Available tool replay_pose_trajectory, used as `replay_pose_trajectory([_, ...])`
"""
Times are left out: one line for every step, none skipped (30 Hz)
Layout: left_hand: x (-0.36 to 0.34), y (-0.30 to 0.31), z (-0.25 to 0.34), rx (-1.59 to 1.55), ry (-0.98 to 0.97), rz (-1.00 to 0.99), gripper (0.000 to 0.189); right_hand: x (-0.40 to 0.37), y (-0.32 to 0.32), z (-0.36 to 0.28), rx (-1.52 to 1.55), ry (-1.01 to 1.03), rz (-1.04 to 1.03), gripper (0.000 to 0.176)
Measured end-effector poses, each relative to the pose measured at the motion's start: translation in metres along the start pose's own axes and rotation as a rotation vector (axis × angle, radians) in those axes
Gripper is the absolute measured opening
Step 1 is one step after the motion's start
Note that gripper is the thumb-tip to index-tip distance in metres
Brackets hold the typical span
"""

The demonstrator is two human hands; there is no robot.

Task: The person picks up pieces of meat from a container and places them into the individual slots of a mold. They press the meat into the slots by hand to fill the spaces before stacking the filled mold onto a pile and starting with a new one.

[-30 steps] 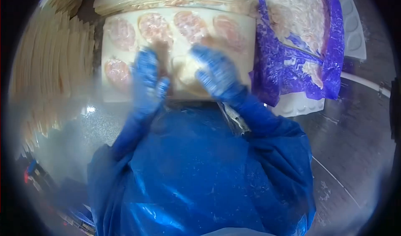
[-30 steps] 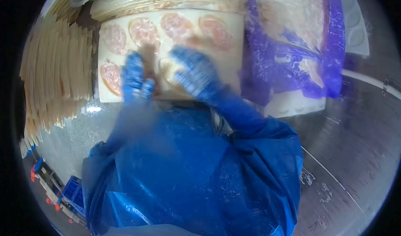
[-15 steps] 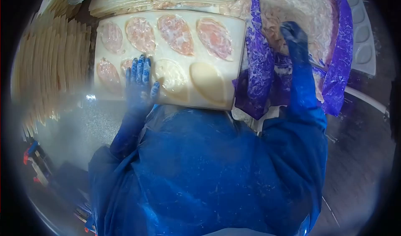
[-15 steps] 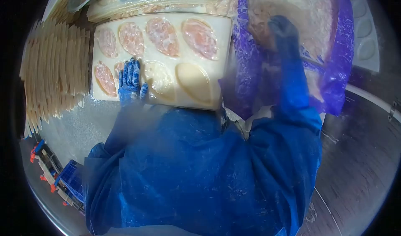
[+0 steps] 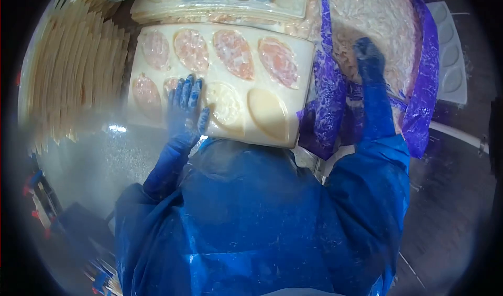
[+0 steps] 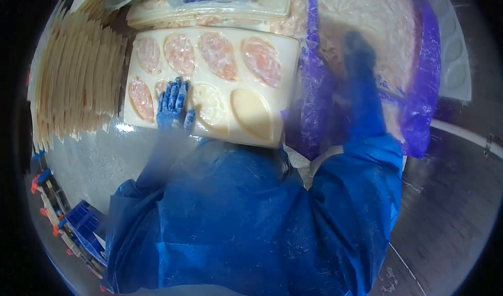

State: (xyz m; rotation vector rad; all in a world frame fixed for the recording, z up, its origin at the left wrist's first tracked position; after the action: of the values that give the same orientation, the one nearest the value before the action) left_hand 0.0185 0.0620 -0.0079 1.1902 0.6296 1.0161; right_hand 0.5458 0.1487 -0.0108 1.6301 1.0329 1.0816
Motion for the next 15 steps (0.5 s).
replay_pose_trajectory([0.000,0.001,0.001,-0.023,-0.001,0.006,0.071,0.001,0.019,-0.003,0.279,-0.054,-0.068,0.033])
replay_pose_trajectory([0.000,0.003,0.001,-0.046,0.000,0.012,0.070,0.004,0.017,-0.011,0.276,-0.045,-0.082,0.033])
replay_pose_trajectory([0.000,0.010,0.004,-0.072,-0.019,0.065,0.068,0.006,0.023,-0.034,0.227,0.109,0.010,0.033])
replay_pose_trajectory([-0.003,0.010,0.005,-0.074,-0.016,0.060,0.068,0.003,0.030,-0.055,0.177,0.254,0.107,0.034])
replay_pose_trajectory([-0.002,0.009,0.004,-0.075,-0.011,0.056,0.067,-0.005,0.006,-0.070,-0.018,0.317,0.011,0.038])
replay_pose_trajectory([0.001,0.010,0.004,-0.075,-0.006,0.057,0.066,-0.003,0.007,-0.073,-0.019,0.320,0.021,0.038])
replay_pose_trajectory([0.003,0.012,0.005,-0.070,-0.007,0.068,0.066,0.002,0.001,-0.070,-0.184,0.204,-0.064,0.039])
replay_pose_trajectory([0.003,0.013,0.005,-0.052,0.006,0.066,0.066,0.006,-0.006,-0.065,-0.346,0.091,-0.151,0.041])
replay_pose_trajectory([0.000,0.013,0.004,-0.036,0.021,0.056,0.065,0.017,-0.016,-0.021,-0.069,0.104,-0.072,0.038])
replay_pose_trajectory([-0.001,0.014,0.003,-0.032,0.033,0.054,0.065,0.027,-0.025,0.022,0.205,0.140,-0.002,0.036])
replay_pose_trajectory([-0.001,0.017,0.004,-0.054,0.019,0.084,0.064,0.027,-0.015,0.022,0.135,0.309,0.086,0.032])
replay_pose_trajectory([-0.001,0.019,0.006,-0.081,0.004,0.111,0.064,0.022,-0.002,0.013,0.133,0.313,0.075,0.032])
replay_pose_trajectory([0.000,0.021,0.006,-0.106,-0.001,0.131,0.063,0.016,0.022,0.017,0.474,-0.010,-0.061,0.031])
replay_pose_trajectory([0.000,0.019,0.006,-0.111,0.004,0.129,0.063,-0.003,0.037,0.010,0.804,-0.345,-0.192,0.030])
replay_pose_trajectory([0.001,0.019,0.006,-0.113,0.006,0.131,0.063,-0.019,0.066,-0.025,0.802,-0.343,-0.197,0.030])
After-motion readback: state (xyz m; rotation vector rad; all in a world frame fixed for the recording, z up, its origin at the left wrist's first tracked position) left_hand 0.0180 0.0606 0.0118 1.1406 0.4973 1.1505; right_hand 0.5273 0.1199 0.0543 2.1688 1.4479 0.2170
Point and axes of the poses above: each hand's wrist, its own x-axis towards the middle knuckle, its own y-axis out of the back of the hand, z = x × y, the point moved 10 cm from there along x, towards the middle knuckle, and after that the axes turned 3 degrees about -x, right-handed, at the moved point
